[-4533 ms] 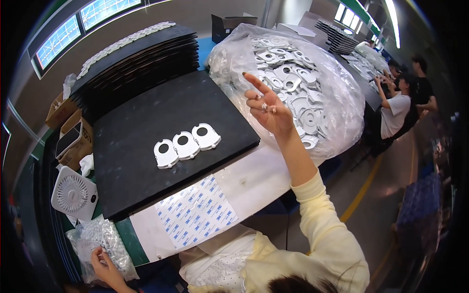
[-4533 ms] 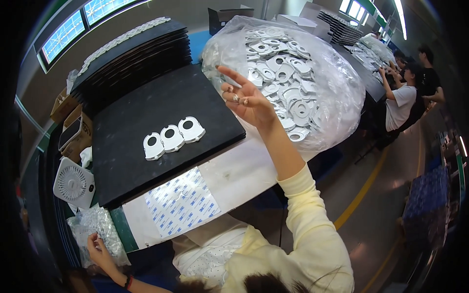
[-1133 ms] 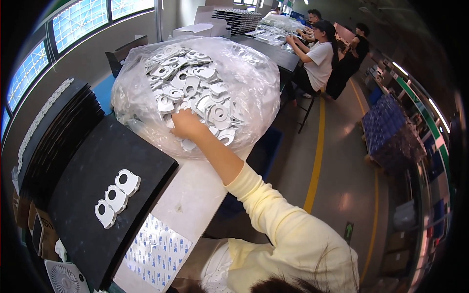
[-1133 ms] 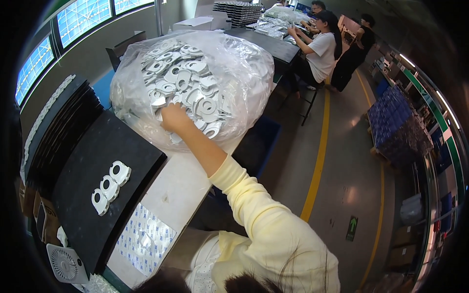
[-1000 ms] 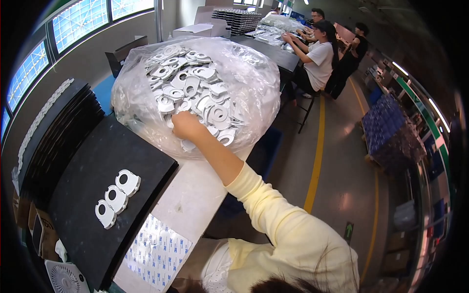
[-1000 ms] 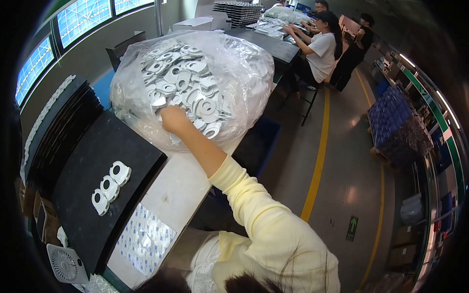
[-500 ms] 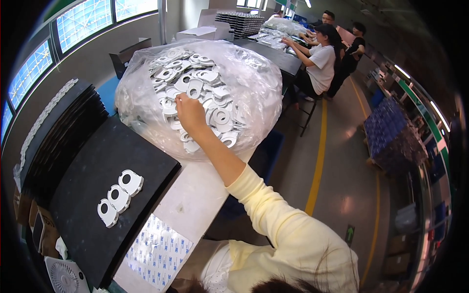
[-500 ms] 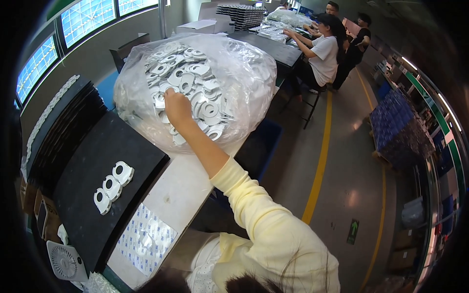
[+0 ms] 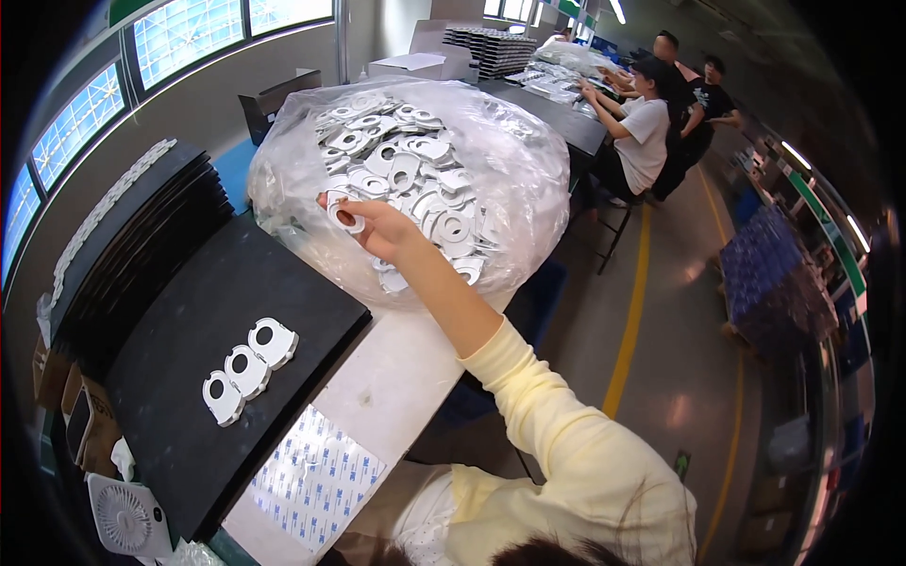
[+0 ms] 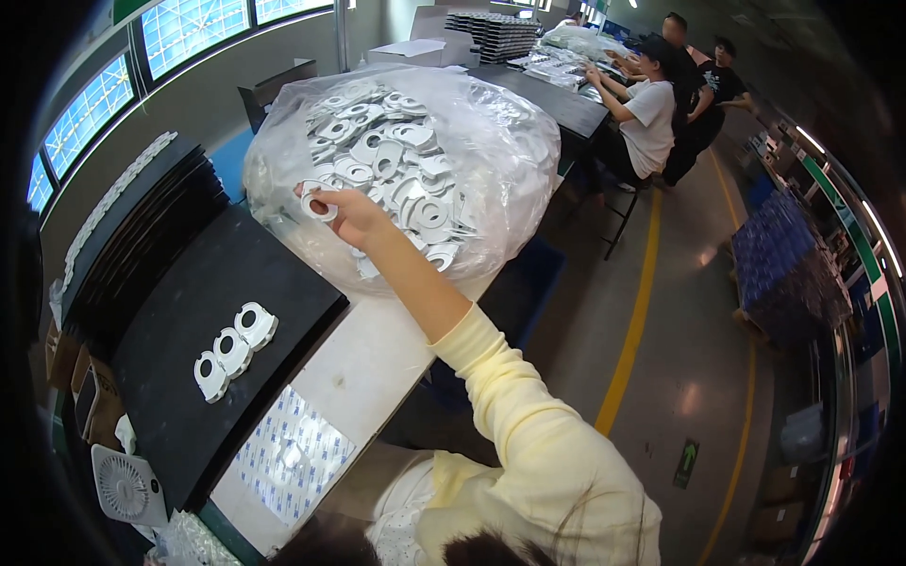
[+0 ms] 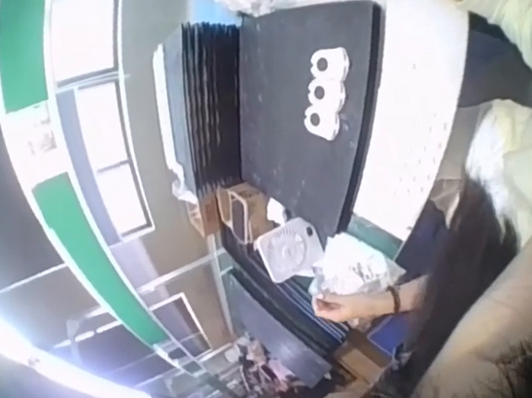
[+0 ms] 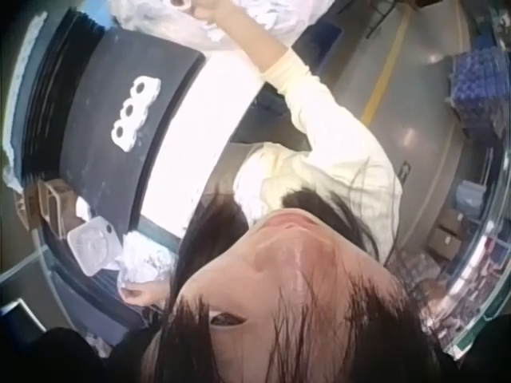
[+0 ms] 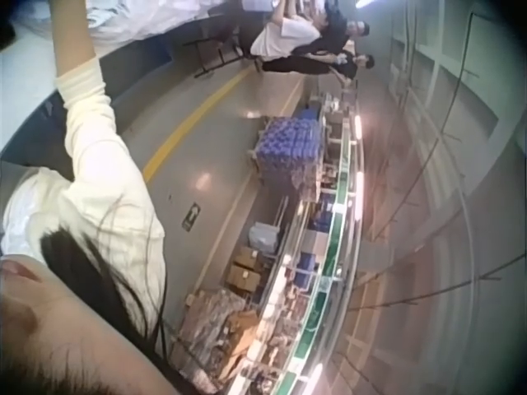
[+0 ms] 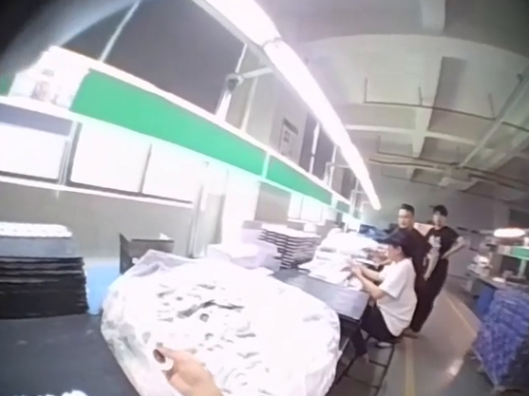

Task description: Manually assembling white plastic housings for fans by inserting small components.

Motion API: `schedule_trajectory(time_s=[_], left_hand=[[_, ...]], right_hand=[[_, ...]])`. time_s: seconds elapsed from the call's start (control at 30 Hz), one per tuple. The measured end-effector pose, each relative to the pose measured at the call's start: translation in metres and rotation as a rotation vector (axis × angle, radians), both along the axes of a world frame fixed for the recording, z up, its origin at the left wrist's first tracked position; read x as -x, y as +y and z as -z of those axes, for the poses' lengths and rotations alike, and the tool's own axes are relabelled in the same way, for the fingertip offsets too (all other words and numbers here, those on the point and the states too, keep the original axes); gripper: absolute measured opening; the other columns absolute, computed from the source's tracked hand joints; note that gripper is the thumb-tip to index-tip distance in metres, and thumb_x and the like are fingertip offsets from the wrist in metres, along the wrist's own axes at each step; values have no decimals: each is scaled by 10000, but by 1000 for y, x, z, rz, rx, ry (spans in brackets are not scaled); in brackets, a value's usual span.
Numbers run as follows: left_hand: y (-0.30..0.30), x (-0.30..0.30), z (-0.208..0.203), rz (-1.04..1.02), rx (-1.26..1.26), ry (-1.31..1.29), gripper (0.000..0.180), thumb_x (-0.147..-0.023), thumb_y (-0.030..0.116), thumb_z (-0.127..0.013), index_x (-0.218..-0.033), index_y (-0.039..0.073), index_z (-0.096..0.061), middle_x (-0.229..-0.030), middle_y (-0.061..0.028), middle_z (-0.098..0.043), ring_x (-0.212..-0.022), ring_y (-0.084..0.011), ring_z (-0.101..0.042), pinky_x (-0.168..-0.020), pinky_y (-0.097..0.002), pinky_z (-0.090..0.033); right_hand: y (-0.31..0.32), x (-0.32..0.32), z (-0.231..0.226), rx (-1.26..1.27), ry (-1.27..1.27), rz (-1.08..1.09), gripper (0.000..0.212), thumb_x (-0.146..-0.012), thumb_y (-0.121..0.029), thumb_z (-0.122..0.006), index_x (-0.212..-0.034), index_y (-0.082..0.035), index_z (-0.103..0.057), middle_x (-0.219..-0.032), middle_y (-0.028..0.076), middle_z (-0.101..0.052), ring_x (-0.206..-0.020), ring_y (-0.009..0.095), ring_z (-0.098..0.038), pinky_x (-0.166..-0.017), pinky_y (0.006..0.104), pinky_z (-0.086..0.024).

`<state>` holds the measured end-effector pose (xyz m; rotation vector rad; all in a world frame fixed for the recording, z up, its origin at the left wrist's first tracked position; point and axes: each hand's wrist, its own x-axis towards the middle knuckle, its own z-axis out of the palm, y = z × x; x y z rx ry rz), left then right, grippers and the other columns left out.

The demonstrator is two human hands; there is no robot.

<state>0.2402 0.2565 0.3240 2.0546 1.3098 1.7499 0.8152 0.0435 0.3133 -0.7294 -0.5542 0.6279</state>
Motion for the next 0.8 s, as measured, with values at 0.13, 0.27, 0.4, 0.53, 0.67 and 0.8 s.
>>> schedule_trajectory(time_s=[0.13,0.27,0.4,0.53,0.67,0.8], left_hand=[[2,-54,-37,298,-6,-67,248,-901,158,-576,-1078,-15,-567,-1010,-179,-614,-897,-298,-600,-795,-357,-501],[31,-86,-37,585,241,-81,258,-961,162,-473,-1151,-8,-513,-1085,-59,-560,-1010,-118,-529,-914,-223,-377],[21,-177,-26,939,407,-118,179,-954,132,-481,-1089,30,-538,-988,-16,-562,-885,-55,-508,-791,-181,-385],[10,-216,-7,1187,659,-283,107,-934,97,-509,-1021,50,-550,-926,-1,-552,-817,-33,-487,-727,-154,-380],[4,-219,18,1166,723,-467,97,-921,86,-526,-1010,49,-542,-930,8,-536,-784,-32,-473,-704,-159,-381],[-8,-227,29,1287,695,-330,106,-891,45,-554,-993,31,-533,-923,-7,-527,-813,-63,-497,-748,-190,-412]], right_hand=[[16,29,-3,-66,62,-134,308,-890,-75,-516,-1171,49,-497,-1101,122,-593,-1013,187,-589,-872,310,-489],[38,70,-10,-83,26,-283,321,-893,-109,-534,-1182,12,-466,-1088,138,-583,-1021,272,-599,-874,373,-511],[22,77,-11,-28,-24,-309,286,-864,-123,-584,-1123,-39,-498,-1029,126,-596,-932,271,-633,-785,358,-541],[24,83,-8,16,-33,-343,275,-859,-147,-583,-1105,-62,-492,-969,116,-601,-836,264,-653,-691,357,-557],[39,96,-6,42,-34,-439,299,-877,-147,-548,-1140,-62,-433,-923,125,-593,-756,262,-658,-566,340,-572],[33,108,-1,160,-56,-474,297,-888,-160,-548,-1131,-71,-402,-804,129,-583,-672,249,-654,-473,313,-553]])
